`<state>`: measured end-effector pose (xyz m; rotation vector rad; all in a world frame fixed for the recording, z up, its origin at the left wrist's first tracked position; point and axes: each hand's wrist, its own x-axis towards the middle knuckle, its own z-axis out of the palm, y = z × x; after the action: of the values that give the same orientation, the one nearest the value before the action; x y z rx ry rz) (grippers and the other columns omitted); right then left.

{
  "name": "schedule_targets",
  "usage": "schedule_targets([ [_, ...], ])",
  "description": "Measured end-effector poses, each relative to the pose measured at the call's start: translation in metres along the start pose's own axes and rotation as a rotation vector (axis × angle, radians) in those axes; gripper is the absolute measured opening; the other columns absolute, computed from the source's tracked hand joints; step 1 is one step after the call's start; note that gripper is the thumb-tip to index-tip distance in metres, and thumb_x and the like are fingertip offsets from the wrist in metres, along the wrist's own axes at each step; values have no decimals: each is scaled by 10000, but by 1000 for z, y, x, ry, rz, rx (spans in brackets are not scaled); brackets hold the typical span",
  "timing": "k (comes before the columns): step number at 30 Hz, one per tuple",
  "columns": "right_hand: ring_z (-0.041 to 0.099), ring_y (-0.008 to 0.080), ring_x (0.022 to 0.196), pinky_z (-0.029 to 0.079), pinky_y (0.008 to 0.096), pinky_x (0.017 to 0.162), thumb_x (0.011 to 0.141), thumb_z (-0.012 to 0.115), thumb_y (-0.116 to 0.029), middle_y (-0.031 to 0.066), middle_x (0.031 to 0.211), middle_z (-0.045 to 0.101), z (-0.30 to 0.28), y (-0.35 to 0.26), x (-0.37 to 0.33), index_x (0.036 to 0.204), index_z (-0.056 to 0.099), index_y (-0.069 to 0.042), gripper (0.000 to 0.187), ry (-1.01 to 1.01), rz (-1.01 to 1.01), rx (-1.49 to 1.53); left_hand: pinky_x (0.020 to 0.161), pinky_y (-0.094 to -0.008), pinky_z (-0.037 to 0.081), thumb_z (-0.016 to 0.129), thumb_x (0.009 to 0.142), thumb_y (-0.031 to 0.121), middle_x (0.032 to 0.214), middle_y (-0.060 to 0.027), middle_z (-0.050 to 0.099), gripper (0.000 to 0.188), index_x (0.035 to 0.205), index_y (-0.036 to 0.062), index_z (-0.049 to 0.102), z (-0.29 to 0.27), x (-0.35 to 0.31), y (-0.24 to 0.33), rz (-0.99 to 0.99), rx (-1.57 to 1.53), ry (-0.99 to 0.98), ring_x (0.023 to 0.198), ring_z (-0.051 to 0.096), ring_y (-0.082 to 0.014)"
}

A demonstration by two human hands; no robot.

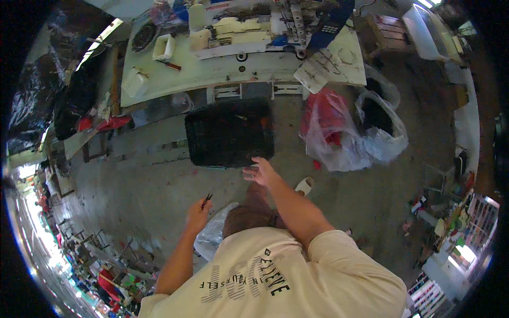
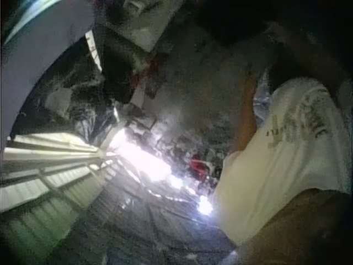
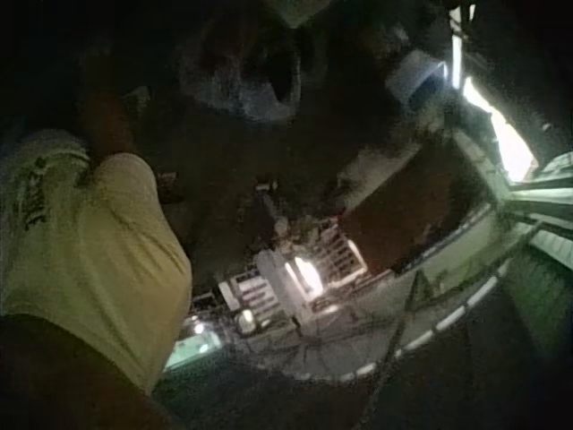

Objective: The person removes red fabric pieces from a plastic bag, unfolds and aligns them, then uses scissors to cut the fabric into smaller pieces. The cut pieces are placed into a black bin on the floor.

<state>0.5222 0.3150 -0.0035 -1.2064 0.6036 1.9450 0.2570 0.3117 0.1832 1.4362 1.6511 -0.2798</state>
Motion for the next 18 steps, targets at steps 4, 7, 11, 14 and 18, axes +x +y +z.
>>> schedule_targets([
  [4,510,247,1207,399,452,1019,937,581,-375,70,1269,559,-45,-9,-84,1373,449,-125,520,-119,33,-511,701,-367,459,492,998,337,879,-96,635,340,1114,32,587,20,32,31,172,-98,-217,771,584,-217],
  [7,559,190,1108,467,385,897,967,552,-399,43,1225,586,-49,-1,-152,1330,493,-131,455,-282,-95,-377,672,-305,446,482,1007,316,894,-29,593,318,1199,72,552,65,43,87,204,-419,-553,745,542,-152],
  [11,590,180,1013,466,371,905,1003,478,-423,38,1170,609,-70,-2,-209,1375,477,-129,474,-334,-331,-44,791,-286,489,481,1013,302,1043,-41,604,363,1299,87,535,155,46,164,48,-583,-868,991,579,-146],
  [14,605,168,935,489,337,829,1024,431,-405,26,1116,618,-125,-12,-219,1302,528,-119,410,-152,-374,98,798,-279,495,486,1012,288,1113,-59,588,385,1344,92,495,198,41,220,2,-584,-1088,1004,585,-148],
  [18,588,148,862,493,314,746,1029,442,-367,39,1021,622,-197,-61,-231,1191,556,-101,332,-141,-382,86,900,-327,480,490,1008,271,1222,-99,578,454,1424,102,417,251,25,262,38,-568,-1040,1087,577,-200],
])
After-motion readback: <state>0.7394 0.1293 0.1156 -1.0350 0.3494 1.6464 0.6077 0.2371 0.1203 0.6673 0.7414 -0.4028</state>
